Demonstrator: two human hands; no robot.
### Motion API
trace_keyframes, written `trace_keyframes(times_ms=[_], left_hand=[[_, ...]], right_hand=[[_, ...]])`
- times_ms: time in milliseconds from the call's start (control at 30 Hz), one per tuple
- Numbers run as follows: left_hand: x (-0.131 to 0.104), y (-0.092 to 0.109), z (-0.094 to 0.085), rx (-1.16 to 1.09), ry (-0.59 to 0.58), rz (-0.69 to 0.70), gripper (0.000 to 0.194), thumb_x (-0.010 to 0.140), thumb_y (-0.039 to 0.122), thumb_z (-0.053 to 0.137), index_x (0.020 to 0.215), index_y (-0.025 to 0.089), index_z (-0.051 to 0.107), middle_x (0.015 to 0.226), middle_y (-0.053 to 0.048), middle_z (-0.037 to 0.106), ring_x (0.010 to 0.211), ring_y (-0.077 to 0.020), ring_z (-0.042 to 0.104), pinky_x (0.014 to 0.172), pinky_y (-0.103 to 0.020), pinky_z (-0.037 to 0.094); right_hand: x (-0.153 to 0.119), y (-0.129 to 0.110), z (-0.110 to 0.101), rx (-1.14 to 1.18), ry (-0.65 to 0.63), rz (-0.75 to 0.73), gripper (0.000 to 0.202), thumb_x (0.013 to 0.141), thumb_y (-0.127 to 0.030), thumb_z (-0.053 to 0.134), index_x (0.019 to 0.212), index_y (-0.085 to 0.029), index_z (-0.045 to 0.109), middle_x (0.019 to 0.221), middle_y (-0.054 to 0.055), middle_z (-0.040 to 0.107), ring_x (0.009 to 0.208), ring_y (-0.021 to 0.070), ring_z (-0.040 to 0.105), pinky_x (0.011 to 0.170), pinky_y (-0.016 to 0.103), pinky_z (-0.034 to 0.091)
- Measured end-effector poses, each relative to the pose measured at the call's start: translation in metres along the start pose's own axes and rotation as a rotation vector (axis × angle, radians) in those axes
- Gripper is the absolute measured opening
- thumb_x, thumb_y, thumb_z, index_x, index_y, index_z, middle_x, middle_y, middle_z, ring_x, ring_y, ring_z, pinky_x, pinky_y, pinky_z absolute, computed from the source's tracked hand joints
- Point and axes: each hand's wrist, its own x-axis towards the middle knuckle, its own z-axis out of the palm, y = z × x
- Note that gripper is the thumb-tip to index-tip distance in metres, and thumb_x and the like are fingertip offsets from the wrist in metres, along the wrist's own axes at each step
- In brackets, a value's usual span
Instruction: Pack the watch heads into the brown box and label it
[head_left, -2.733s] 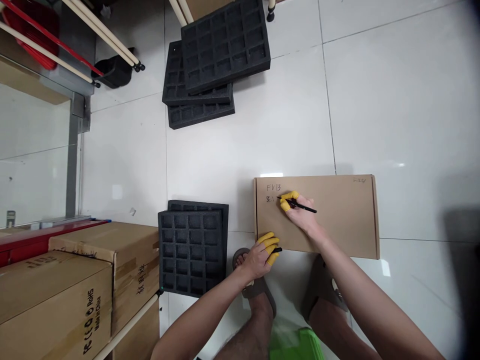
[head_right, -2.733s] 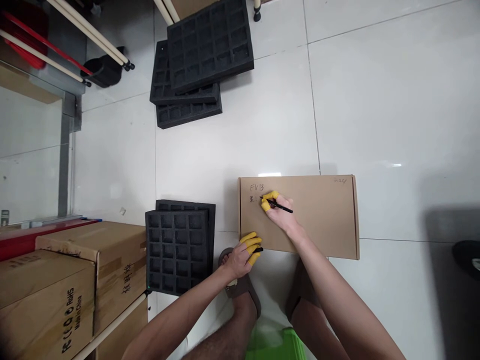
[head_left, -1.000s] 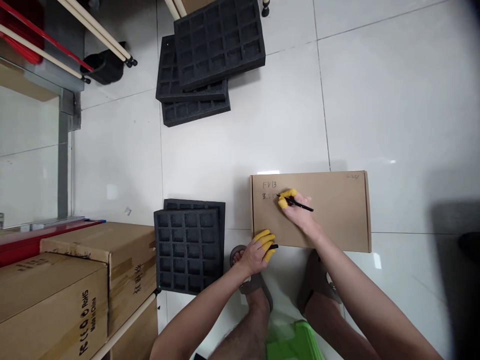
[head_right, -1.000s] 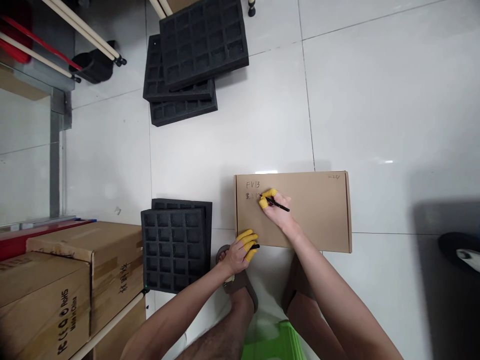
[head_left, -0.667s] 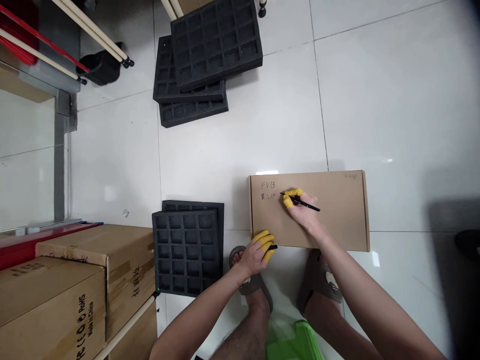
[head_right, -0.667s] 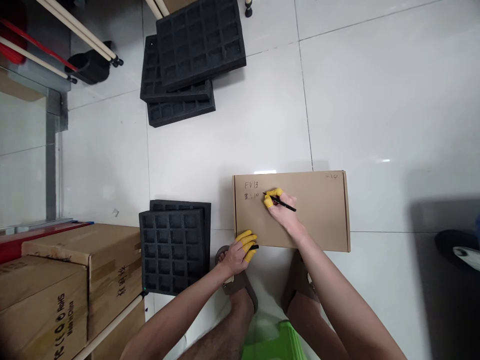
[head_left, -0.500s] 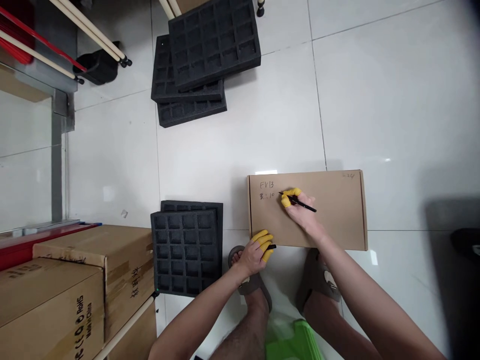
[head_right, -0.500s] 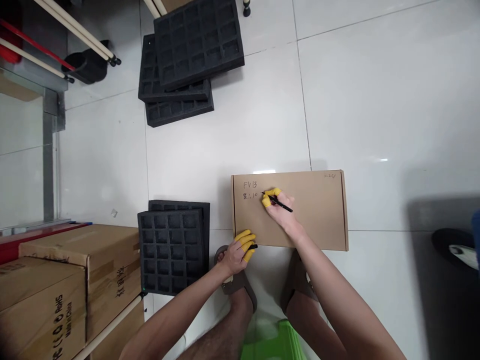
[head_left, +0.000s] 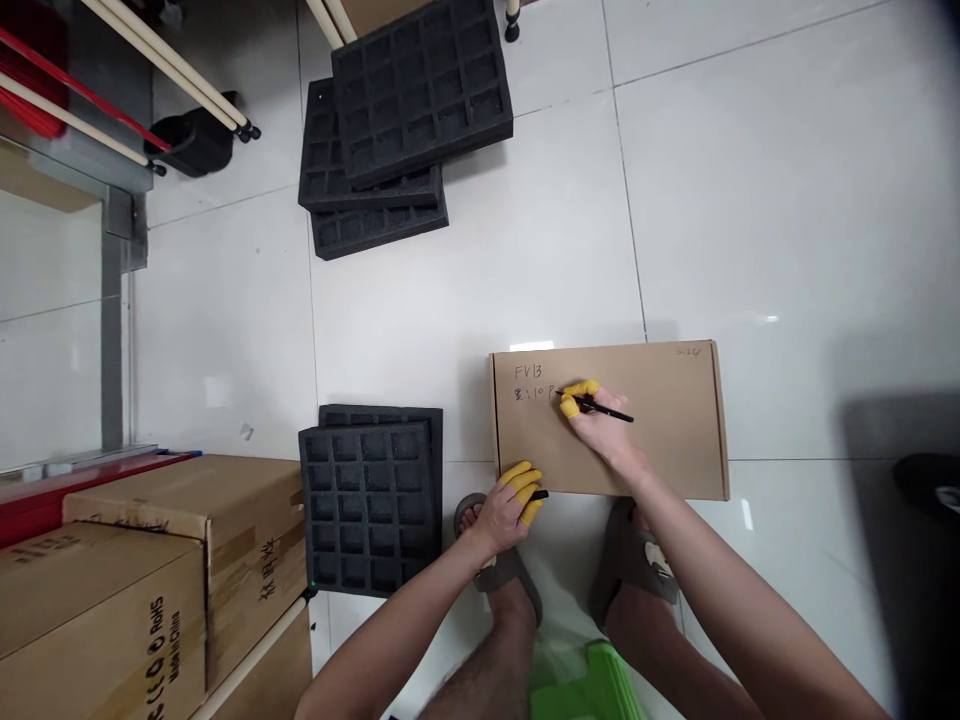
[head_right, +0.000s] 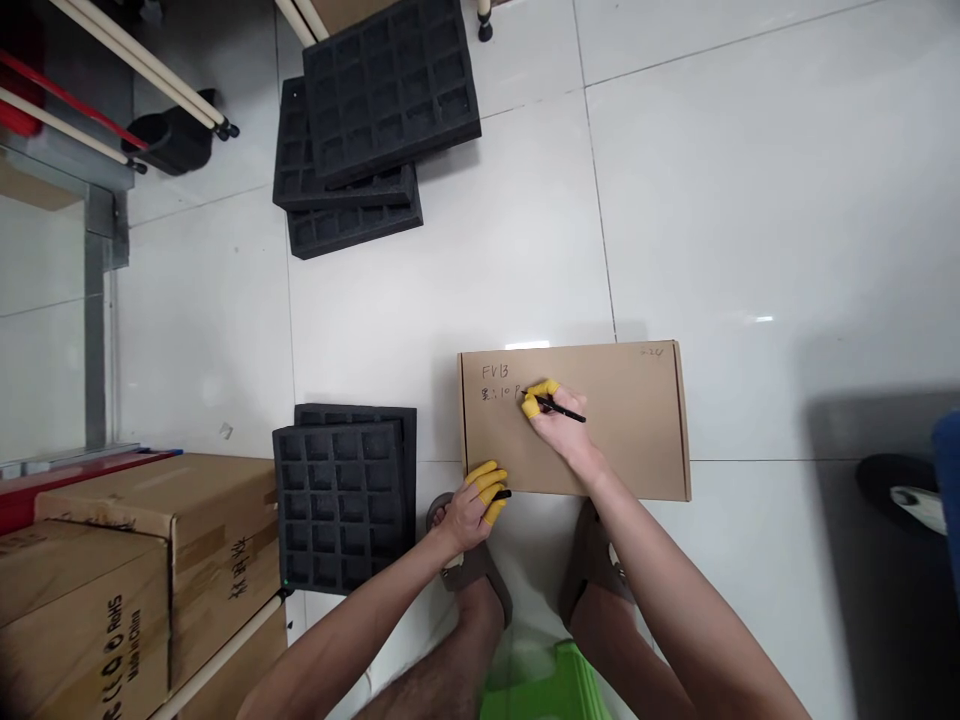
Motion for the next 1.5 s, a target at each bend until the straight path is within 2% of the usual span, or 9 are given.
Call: trace_keyframes(times_ms=[100, 233, 333, 433, 633, 833, 1000, 1133, 1500], left_hand=[[-0.001, -0.001, 0.0, 0.005, -0.014, -0.004, 0.032, 0.1, 0.021, 0.055, 0.13, 0.011, 0.061, 0.133, -0.017, 0.069, 0.141, -0.0291, 0.054, 0.109, -0.051, 0.056], [-0.002, -0.002, 0.002, 0.009, -0.01, -0.002, 0.033, 0.1, 0.021, 0.055, 0.131, 0.012, 0.061, 0.133, -0.017, 0.069, 0.139, -0.0287, 0.055, 0.11, -0.051, 0.056], [-0.003, -0.001, 0.003, 0.009, -0.012, -0.01, 0.033, 0.1, 0.023, 0.055, 0.131, 0.012, 0.062, 0.132, -0.017, 0.069, 0.139, -0.0285, 0.055, 0.11, -0.051, 0.056], [-0.003, -0.001, 0.003, 0.004, -0.02, -0.019, 0.033, 0.101, 0.023, 0.054, 0.131, 0.012, 0.062, 0.133, -0.017, 0.069, 0.141, -0.0285, 0.054, 0.11, -0.051, 0.055], [0.002, 0.001, -0.003, -0.031, -0.023, -0.016, 0.032, 0.102, 0.023, 0.053, 0.131, 0.012, 0.061, 0.135, -0.017, 0.068, 0.144, -0.0289, 0.051, 0.112, -0.053, 0.055], [-0.011, 0.012, -0.007, 0.018, -0.076, -0.022, 0.028, 0.101, 0.023, 0.054, 0.124, 0.01, 0.064, 0.141, -0.021, 0.063, 0.153, -0.0336, 0.037, 0.113, -0.056, 0.053], [-0.024, 0.014, -0.01, 0.029, -0.111, -0.103, 0.027, 0.101, 0.022, 0.054, 0.124, 0.012, 0.064, 0.146, -0.018, 0.061, 0.152, -0.0321, 0.038, 0.115, -0.056, 0.051], [-0.024, 0.008, -0.011, -0.023, -0.113, -0.093, 0.03, 0.101, 0.023, 0.054, 0.128, 0.012, 0.063, 0.144, -0.017, 0.063, 0.152, -0.03, 0.04, 0.116, -0.054, 0.05], [-0.027, -0.001, -0.007, -0.062, -0.07, -0.041, 0.035, 0.101, 0.023, 0.055, 0.134, 0.012, 0.061, 0.141, -0.018, 0.065, 0.154, -0.0301, 0.035, 0.116, -0.055, 0.05]], right_hand=[[0.0, 0.003, 0.001, -0.016, -0.026, -0.017, 0.008, 0.078, -0.021, 0.061, 0.076, -0.023, 0.068, 0.07, 0.001, 0.071, 0.058, 0.0152, 0.06, 0.061, 0.029, 0.05], [-0.002, 0.008, 0.001, -0.039, 0.073, 0.064, 0.008, 0.079, -0.023, 0.061, 0.078, -0.022, 0.069, 0.07, 0.001, 0.071, 0.059, 0.0163, 0.061, 0.062, 0.03, 0.051], [-0.003, 0.009, 0.001, -0.061, 0.073, 0.063, 0.01, 0.08, -0.025, 0.061, 0.083, -0.022, 0.071, 0.07, 0.001, 0.071, 0.06, 0.0164, 0.062, 0.063, 0.03, 0.051], [-0.002, 0.008, -0.001, -0.092, 0.071, 0.034, 0.007, 0.077, -0.023, 0.062, 0.074, -0.022, 0.068, 0.062, 0.0, 0.066, 0.054, 0.0152, 0.058, 0.06, 0.029, 0.049], [-0.002, 0.006, -0.006, 0.056, 0.055, 0.074, 0.009, 0.08, -0.024, 0.063, 0.079, -0.022, 0.071, 0.072, 0.002, 0.073, 0.06, 0.017, 0.063, 0.061, 0.03, 0.052], [-0.027, -0.01, 0.022, 0.131, -0.104, -0.069, 0.006, 0.086, -0.026, 0.065, 0.084, -0.024, 0.07, 0.078, 0.002, 0.074, 0.065, 0.0164, 0.066, 0.062, 0.03, 0.054], [-0.034, -0.018, 0.047, 0.154, -0.141, -0.149, 0.007, 0.089, -0.027, 0.063, 0.087, -0.025, 0.069, 0.081, 0.002, 0.074, 0.067, 0.0163, 0.067, 0.063, 0.031, 0.055], [-0.027, -0.017, 0.046, 0.158, -0.102, -0.115, 0.007, 0.089, -0.025, 0.063, 0.087, -0.025, 0.07, 0.083, 0.002, 0.075, 0.068, 0.0164, 0.068, 0.064, 0.031, 0.056], [-0.028, -0.02, 0.045, 0.13, -0.196, -0.176, 0.007, 0.088, -0.023, 0.062, 0.085, -0.025, 0.068, 0.083, 0.001, 0.075, 0.069, 0.0162, 0.067, 0.066, 0.031, 0.056]])
